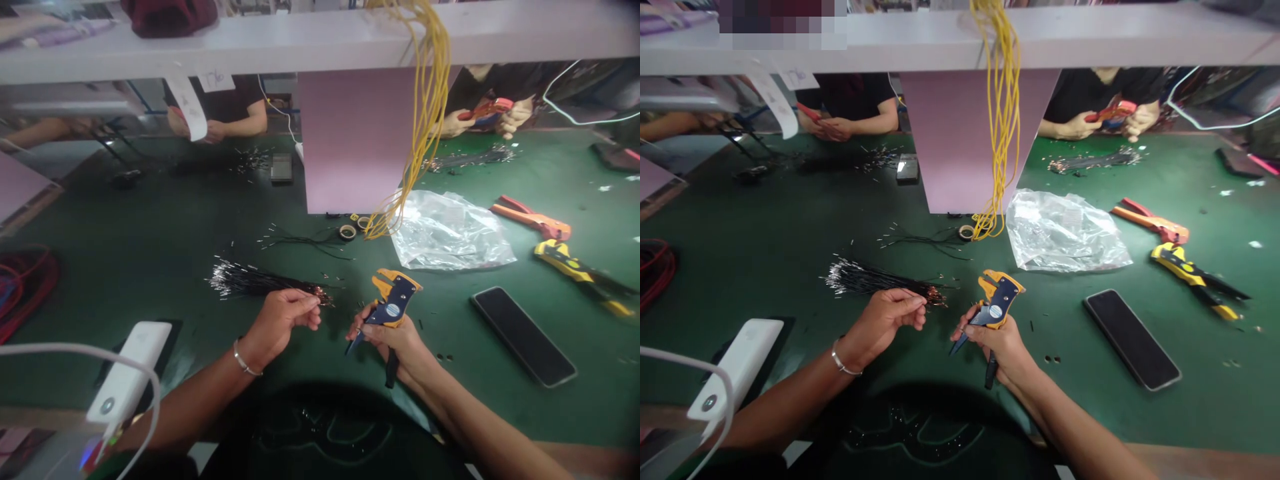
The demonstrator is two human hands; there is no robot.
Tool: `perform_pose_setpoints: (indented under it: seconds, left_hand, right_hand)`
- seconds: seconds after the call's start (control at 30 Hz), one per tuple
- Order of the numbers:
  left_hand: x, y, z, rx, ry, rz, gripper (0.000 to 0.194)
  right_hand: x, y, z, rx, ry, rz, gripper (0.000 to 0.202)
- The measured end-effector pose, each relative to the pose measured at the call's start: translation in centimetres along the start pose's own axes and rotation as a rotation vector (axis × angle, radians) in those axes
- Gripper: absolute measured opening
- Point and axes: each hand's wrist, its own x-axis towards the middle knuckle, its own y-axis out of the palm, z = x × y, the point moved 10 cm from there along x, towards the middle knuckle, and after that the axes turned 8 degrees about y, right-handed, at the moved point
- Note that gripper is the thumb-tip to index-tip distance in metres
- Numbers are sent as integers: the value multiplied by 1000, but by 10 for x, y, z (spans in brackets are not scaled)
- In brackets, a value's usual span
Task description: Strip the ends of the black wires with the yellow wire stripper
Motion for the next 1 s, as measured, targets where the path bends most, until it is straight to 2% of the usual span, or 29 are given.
perform_pose_setpoints:
  seconds: [0.13, 0.3, 0.4, 0.53, 0.67, 0.77, 1.0]
  left_hand:
    - [2, -3, 2, -44, -59, -25, 23]
    - [13, -4, -13, -51, -52, -52, 19]
    - [32, -12, -26, -70, -3, -95, 14]
    - [71, -23, -34, -148, 33, -115, 8]
    - [108, -32, -24, -231, 3, -149, 6]
    - [127, -37, -15, -228, -21, -156, 8]
    - [140, -40, -3, -83, -106, -93, 14]
  right_hand:
    - [0, -1, 5, 13, -27, 7, 23]
    - [3, -10, 11, -12, -45, -64, 25]
    - [4, -17, 16, -18, -69, -110, 24]
    - [5, -21, 19, 2, -110, -118, 23]
    - [6, -23, 13, -12, -107, -122, 22]
    - [7, -22, 10, -11, -103, -112, 22]
    - [8, -19, 8, -28, -76, -88, 21]
